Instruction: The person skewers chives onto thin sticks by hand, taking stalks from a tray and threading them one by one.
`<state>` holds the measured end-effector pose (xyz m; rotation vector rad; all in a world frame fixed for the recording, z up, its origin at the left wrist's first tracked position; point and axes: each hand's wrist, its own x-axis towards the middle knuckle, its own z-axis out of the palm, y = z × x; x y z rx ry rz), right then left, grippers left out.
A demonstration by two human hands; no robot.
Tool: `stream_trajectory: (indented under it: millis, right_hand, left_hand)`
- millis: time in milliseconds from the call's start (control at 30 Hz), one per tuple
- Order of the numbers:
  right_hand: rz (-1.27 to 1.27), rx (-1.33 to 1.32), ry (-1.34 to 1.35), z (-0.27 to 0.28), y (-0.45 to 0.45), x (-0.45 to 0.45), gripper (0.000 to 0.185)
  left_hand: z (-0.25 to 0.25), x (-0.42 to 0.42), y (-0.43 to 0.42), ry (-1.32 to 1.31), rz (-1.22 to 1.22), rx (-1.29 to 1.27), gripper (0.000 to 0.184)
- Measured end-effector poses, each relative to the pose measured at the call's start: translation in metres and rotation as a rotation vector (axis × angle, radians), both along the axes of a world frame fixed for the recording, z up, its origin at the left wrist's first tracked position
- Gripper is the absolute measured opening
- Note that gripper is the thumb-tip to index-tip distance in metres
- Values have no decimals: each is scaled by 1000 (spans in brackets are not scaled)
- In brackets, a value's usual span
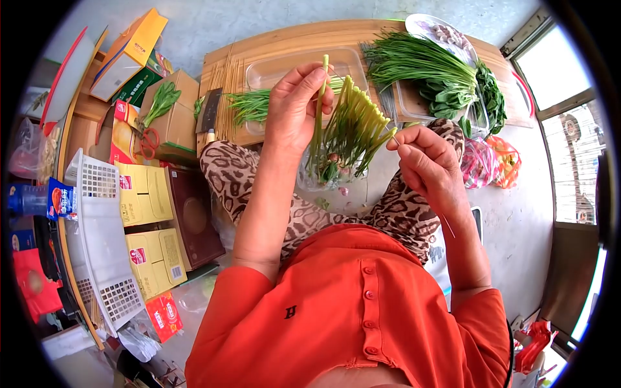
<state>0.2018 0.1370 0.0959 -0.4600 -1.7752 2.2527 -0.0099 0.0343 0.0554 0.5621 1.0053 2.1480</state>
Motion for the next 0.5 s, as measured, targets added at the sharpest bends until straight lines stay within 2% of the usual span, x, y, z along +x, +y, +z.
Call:
stream_trajectory:
  millis: [500]
  right_hand:
    - [2, -10, -28, -4, 2, -1, 14]
  left_hand:
    - [-3, -3, 0, -30, -11, -34, 16]
